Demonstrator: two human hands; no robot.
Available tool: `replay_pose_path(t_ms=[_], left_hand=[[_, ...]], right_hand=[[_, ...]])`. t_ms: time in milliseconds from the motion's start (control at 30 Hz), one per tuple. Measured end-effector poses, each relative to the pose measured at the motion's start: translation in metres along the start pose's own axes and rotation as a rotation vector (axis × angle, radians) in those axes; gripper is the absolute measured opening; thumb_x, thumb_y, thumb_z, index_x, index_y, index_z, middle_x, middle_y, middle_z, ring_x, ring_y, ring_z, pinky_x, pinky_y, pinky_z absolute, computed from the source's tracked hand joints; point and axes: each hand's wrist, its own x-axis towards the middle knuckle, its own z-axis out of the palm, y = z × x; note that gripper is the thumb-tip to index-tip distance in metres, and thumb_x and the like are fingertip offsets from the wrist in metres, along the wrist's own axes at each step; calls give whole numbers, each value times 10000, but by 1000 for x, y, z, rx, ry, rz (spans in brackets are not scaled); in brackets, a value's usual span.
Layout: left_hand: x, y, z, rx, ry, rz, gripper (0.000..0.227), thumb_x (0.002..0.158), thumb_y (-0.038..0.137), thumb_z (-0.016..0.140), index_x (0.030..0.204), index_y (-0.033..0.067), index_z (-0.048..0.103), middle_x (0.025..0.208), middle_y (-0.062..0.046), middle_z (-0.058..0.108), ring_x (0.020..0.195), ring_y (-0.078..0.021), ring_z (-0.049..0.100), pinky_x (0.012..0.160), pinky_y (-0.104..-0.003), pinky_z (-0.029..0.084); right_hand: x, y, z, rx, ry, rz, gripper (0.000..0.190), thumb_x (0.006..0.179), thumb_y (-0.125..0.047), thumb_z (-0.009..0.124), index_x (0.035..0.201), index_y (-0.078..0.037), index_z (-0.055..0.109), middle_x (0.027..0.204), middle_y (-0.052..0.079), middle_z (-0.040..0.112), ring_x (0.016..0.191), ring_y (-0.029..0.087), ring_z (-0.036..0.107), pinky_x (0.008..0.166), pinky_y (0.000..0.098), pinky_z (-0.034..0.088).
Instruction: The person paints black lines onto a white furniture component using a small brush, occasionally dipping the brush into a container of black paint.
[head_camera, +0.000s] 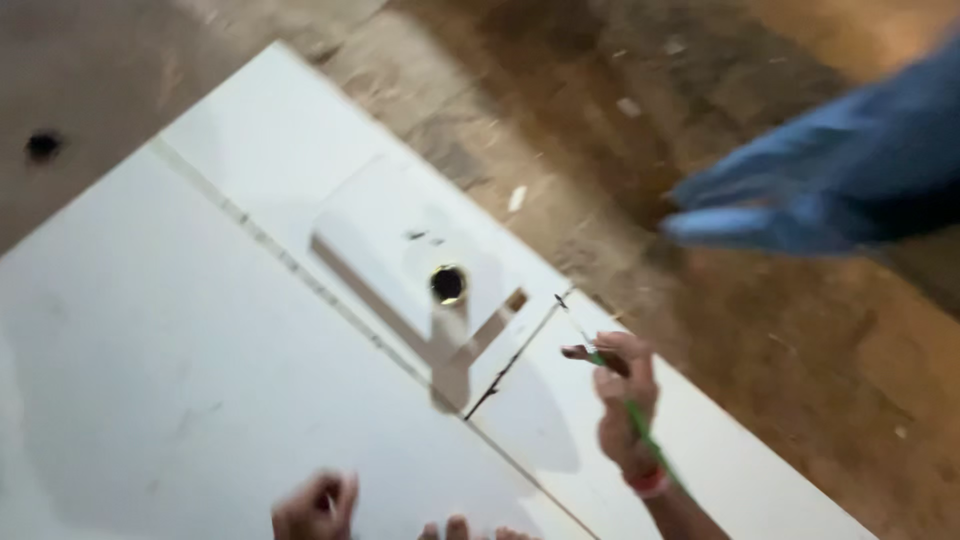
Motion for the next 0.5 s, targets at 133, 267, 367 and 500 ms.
replay_pose_path(t_ms=[133, 267, 367, 500], left_hand=[[96, 0, -20, -2, 179, 290, 295, 853, 303, 766, 680, 96, 646, 604, -55, 648, 502, -212, 626, 521, -349, 487], [128, 36, -17, 21, 308, 210, 345, 925, 345, 748, 732, 95, 610, 616, -40, 598, 550, -213, 588, 551, -353, 465], [129, 49, -19, 67, 310, 117, 357, 930, 354, 738, 738, 99, 577, 620, -23, 563, 549, -207, 555, 538, -359, 445], [132, 44, -16, 40, 273, 134, 346, 946, 331, 724, 747, 103, 557, 658, -13, 552, 560, -194, 541, 543, -355, 437]], right_hand=[[20, -11, 33, 418, -159, 260, 194, 946, -69, 537, 1055, 30, 664, 1040, 135, 661, 788, 129, 615, 752, 279, 537], [45, -9, 76, 184, -272, 70, 173, 896, 35, 589, 1023, 28, 706, 934, 104, 719, 885, 160, 651, 767, 286, 548], [63, -1, 105, 309, -282, 160, 171, 854, 13, 647, 1017, 35, 694, 1006, 130, 690, 842, 165, 693, 752, 289, 596], [67, 12, 125, 209, -292, 1, 168, 875, 52, 646, 1025, 39, 721, 907, 116, 721, 1045, 229, 671, 910, 314, 536]])
